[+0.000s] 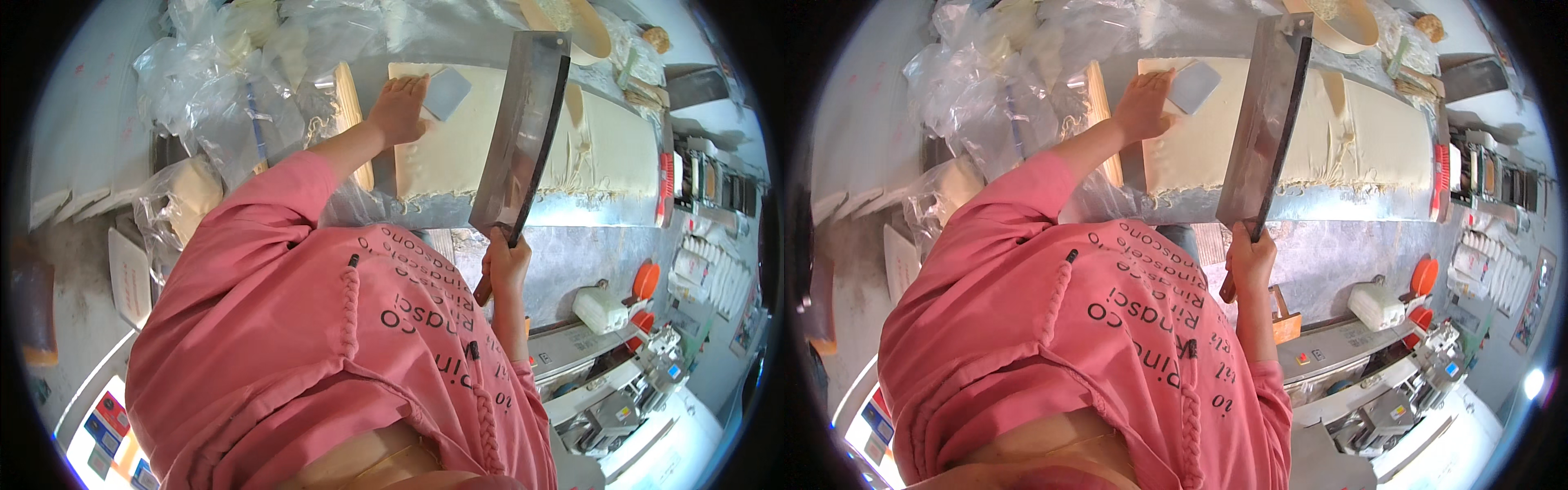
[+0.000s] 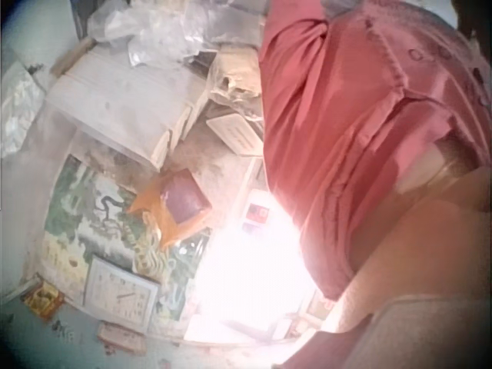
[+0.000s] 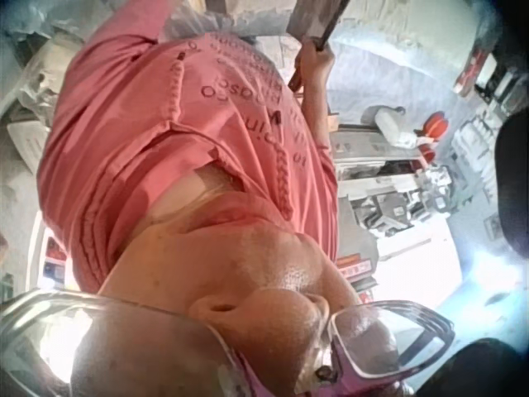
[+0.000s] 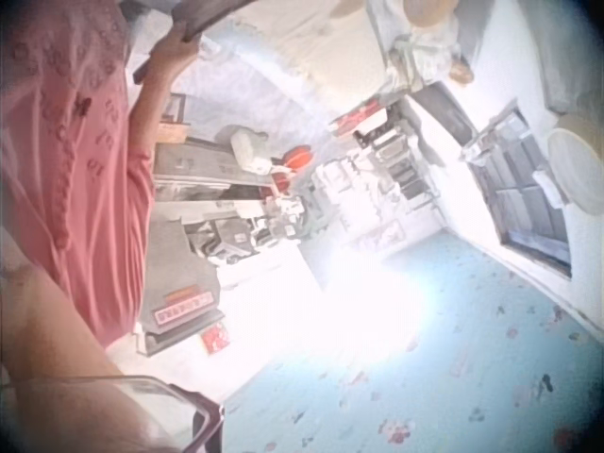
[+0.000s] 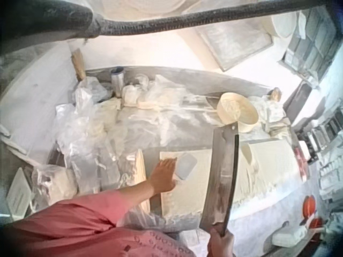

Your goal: The person uses a large knife to cut a rectangular block of dough into strips on a metal countertop. They then gather the cut strips and place them into a round wooden bowl.

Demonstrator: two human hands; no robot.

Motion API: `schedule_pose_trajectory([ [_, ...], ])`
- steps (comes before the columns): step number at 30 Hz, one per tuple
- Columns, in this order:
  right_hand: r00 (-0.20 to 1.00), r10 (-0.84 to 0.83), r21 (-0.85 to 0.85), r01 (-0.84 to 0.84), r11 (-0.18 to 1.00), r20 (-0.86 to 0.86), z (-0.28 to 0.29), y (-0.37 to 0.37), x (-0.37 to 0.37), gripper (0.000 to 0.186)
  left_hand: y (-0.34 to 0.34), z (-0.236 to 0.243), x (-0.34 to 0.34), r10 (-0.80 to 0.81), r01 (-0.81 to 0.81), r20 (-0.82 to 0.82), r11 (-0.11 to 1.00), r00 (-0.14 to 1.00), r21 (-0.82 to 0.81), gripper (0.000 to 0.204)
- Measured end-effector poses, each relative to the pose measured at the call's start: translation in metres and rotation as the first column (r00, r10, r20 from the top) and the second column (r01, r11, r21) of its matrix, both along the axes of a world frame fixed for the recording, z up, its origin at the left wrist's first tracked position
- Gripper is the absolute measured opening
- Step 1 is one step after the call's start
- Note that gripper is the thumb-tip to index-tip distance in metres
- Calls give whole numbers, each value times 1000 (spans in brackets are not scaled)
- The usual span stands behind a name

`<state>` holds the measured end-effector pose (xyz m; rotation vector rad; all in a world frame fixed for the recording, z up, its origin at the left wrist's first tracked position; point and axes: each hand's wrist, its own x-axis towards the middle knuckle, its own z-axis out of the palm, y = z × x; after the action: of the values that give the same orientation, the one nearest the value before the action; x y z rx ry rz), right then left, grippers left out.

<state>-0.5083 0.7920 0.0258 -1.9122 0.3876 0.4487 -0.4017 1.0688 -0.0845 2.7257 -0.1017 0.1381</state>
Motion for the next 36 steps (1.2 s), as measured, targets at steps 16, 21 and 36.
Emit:
schedule_pose_trajectory([
  [16, 959, 274, 48, -271, 961, -77, -6, -43, 70, 18, -42, 7, -5, 151, -153, -47, 987, 987, -43, 79],
  [21, 944, 321, -10, -323, 946, -77, -10, -33, 62, 20, -7, 16, -48, -103, 87, -72, 978, 992, -191, 81],
  [36, 928, 372, -292, -366, 884, -35, -19, 19, 39, 30, -8, 12, -51, 246, -516, -653, -444, 716, -733, 79],
])
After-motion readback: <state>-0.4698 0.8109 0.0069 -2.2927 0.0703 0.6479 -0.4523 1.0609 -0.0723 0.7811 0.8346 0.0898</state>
